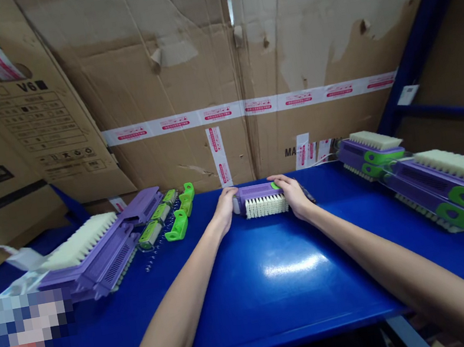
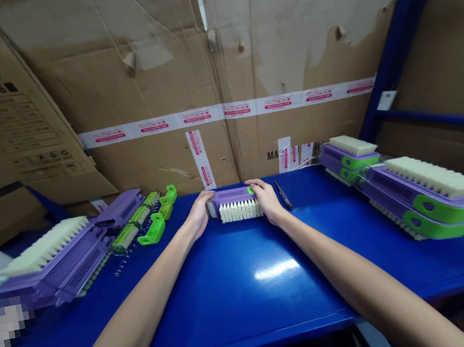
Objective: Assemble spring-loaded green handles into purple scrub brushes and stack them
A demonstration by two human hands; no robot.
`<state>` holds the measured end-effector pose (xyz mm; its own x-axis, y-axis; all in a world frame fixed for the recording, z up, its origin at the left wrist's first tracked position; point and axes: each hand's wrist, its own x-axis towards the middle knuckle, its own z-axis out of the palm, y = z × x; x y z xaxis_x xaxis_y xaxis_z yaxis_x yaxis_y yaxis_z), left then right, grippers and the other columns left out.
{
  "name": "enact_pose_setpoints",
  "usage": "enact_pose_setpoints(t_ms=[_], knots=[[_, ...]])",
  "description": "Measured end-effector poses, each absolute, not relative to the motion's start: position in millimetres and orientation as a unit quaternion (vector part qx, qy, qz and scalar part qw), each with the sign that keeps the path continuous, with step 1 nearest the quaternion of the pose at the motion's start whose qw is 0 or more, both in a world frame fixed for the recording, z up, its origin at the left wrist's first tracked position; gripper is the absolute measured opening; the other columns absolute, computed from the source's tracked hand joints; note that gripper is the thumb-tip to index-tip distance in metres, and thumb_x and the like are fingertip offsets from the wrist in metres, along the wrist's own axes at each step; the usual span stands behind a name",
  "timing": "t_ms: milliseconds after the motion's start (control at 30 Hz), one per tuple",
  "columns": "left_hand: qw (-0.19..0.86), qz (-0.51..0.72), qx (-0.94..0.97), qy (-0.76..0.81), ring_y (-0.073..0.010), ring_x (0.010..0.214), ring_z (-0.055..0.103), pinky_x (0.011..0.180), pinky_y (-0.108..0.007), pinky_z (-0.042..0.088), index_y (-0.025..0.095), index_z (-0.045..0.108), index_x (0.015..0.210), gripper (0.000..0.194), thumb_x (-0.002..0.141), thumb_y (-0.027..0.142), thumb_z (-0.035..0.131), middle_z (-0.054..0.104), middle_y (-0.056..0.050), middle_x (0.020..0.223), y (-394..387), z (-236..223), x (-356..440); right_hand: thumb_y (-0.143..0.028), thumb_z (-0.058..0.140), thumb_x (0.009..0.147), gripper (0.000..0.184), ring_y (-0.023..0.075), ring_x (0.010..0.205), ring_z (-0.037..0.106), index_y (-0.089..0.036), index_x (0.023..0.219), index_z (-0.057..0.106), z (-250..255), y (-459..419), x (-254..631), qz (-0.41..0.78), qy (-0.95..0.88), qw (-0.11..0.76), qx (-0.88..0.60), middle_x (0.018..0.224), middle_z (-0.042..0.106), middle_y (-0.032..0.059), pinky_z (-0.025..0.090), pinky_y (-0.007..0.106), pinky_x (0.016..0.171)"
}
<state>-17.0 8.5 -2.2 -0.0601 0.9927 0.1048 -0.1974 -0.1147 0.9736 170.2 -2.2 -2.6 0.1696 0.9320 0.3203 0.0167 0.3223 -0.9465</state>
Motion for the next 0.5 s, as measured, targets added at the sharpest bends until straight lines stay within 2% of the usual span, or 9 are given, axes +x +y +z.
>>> enact_pose_setpoints(t_ms=[167, 333, 500], knots=[[0.586, 0.545, 0.438, 0.409, -0.0130, 0.062, 0.053, 0.059, -0.023, 0.038, 0.017, 0.059, 0.075, 0.013, 0.067, 0.026, 0.059, 0.058, 0.002, 0.067, 2.5, 6.6, -16.6, -0.036, 0.056, 0.062, 0.027, 0.0198, 0.085, 0.057, -0.019, 0.078, 0.069, -2.1, -1.3, 172.2, 0.412, -0.500, 0.627, -0.433, 0.087, 0.069, 0.0016, 0.040, 0.028, 0.076], [0.577, 0.550, 0.437, 0.416, -0.0120, 0.063, 0.053, 0.057, -0.022, 0.039, 0.017, 0.056, 0.079, 0.017, 0.067, 0.028, 0.063, 0.056, 0.002, 0.068, -2.6, 14.0, -20.0, -0.035, 0.062, 0.061, 0.027, 0.0172, 0.081, 0.056, -0.020, 0.082, 0.069, 1.5, -4.1, 171.0, 0.464, -0.481, 0.616, -0.417, 0.086, 0.067, -0.0004, 0.039, 0.026, 0.072], [0.601, 0.518, 0.451, 0.409, -0.0164, 0.077, 0.061, 0.065, -0.026, 0.046, 0.022, 0.053, 0.106, 0.049, 0.063, 0.028, 0.073, 0.063, -0.001, 0.088, -6.4, 18.3, -23.7, -0.030, 0.064, 0.061, 0.035, 0.0157, 0.069, 0.056, -0.023, 0.096, 0.066, 7.5, -6.2, 175.6, 0.547, -0.438, 0.586, -0.407, 0.072, 0.064, -0.0034, 0.041, 0.025, 0.062]])
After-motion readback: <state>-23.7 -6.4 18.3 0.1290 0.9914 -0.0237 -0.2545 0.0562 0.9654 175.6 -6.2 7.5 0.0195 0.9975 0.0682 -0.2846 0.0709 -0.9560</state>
